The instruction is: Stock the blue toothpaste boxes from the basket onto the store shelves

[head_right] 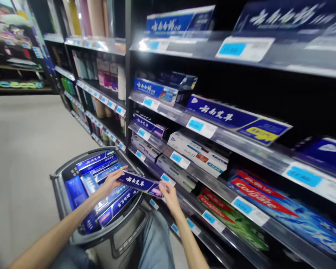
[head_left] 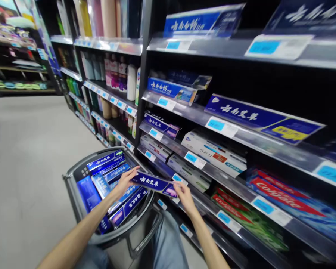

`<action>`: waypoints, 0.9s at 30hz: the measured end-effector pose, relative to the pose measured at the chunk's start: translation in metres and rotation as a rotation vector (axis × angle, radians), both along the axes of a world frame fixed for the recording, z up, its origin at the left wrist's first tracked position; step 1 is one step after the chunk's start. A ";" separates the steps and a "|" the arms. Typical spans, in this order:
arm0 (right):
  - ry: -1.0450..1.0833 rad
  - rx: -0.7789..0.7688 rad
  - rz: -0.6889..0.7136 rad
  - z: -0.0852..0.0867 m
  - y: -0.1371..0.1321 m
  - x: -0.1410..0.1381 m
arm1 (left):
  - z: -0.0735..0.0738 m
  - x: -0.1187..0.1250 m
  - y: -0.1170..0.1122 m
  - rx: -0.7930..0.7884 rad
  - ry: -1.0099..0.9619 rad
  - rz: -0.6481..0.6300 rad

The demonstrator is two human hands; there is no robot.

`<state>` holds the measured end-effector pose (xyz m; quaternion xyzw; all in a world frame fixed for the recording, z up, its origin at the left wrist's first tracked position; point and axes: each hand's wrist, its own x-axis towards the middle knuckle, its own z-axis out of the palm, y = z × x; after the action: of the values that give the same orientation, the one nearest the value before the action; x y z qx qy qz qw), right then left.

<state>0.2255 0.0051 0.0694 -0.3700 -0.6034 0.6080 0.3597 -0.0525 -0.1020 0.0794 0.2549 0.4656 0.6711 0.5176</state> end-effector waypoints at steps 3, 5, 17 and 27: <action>0.006 -0.027 -0.021 0.002 -0.003 0.004 | 0.003 0.004 -0.002 0.038 0.036 -0.021; 0.019 -0.063 0.015 0.007 -0.005 0.006 | 0.003 0.006 -0.002 0.038 0.062 -0.029; -0.504 1.009 0.393 0.105 -0.023 -0.013 | -0.001 0.001 0.002 0.211 -0.256 0.093; -0.509 1.937 0.148 0.221 0.034 -0.034 | 0.000 -0.005 -0.002 0.120 -0.256 -0.031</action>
<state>0.1914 0.0388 0.2909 0.0015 -0.9186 -0.2214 0.3273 -0.0574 -0.1036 0.0790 0.2050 0.3507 0.7167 0.5668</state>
